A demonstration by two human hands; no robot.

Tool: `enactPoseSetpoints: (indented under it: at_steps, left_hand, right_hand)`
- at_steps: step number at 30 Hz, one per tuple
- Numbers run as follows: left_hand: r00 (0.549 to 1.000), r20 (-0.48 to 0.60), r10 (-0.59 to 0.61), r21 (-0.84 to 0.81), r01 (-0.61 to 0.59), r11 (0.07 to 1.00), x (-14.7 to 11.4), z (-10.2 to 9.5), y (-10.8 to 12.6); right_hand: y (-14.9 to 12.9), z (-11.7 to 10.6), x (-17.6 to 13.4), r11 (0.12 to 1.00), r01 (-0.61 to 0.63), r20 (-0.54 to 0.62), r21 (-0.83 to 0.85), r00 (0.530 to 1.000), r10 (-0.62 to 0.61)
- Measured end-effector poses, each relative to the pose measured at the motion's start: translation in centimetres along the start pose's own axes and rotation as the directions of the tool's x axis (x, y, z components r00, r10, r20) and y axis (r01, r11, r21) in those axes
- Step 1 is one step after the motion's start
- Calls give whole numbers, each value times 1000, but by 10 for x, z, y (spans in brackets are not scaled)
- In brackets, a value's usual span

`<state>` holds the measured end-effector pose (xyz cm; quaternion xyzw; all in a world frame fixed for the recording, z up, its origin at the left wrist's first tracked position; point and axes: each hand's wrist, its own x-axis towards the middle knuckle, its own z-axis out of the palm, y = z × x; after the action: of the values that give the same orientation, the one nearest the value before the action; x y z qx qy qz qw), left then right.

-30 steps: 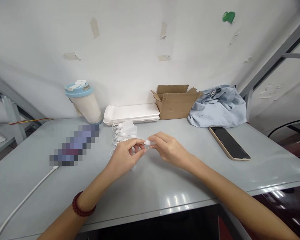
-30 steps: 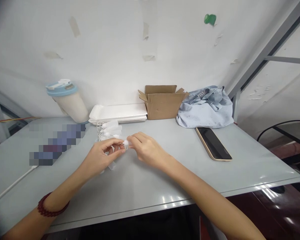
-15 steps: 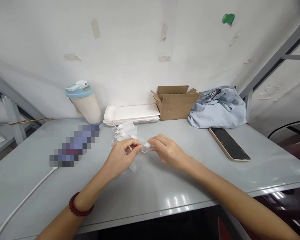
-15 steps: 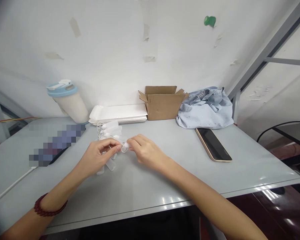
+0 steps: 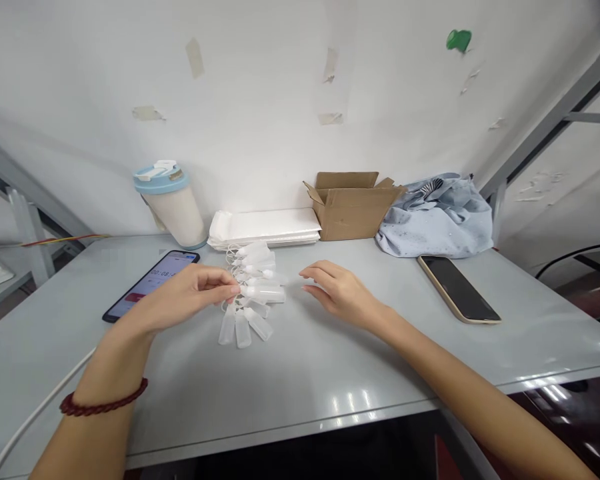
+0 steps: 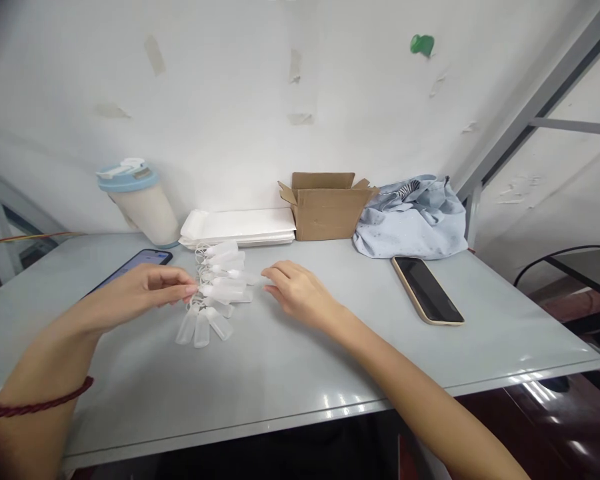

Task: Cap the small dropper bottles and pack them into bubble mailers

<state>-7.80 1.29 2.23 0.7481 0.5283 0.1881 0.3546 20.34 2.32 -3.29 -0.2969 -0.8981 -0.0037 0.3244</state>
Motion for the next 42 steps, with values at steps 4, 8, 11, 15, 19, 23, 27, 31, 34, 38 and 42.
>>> enactPoseSetpoints:
  at_steps: [4,8,11,15,19,23,27,31,34,38,42]
  left_hand:
    - [995,96,-22,47,18,999,-1,-3,-5]
    - [995,89,-43,77,36,996,1,1,-4]
    - [997,-41,-66,124,70,990,4,3,-6]
    - [948,-302,-97,161,151,975,10,8,-7]
    - [846,-527,-80,166,194,967,13,15,-3]
    - [796,-601,-77,146,204,968,14,21,1]
    - [803,-594,-51,143,168,975,15,27,1]
    - [808,-589,-4,159,121,980,17,34,1]
    - [810,-586,-7,132,104,986,17,36,2]
    - [824,-565,-55,45,98,994,17,36,5]
    - [836,-527,-155,-153,86,985,17,34,5]
  right_hand:
    - [5,0,-1,1000,-5,-1,-8,1000,5]
    - [8,1,-1,1000,-12,1,-27,1000,12]
    - [14,5,-2,999,-33,2,-44,999,33]
    - [25,13,-2,991,-99,3,-94,995,100]
    - [39,14,15,947,-234,43,-220,967,250]
    - [56,13,48,853,-227,121,-469,941,317]
    - [71,21,76,835,-131,198,-534,941,274]
    - [78,32,87,817,-57,252,-573,937,242]
    - [78,34,89,807,-20,273,-590,936,222]
    - [77,30,92,801,-18,258,-598,942,213]
    - [72,22,91,794,-84,183,-602,954,239]
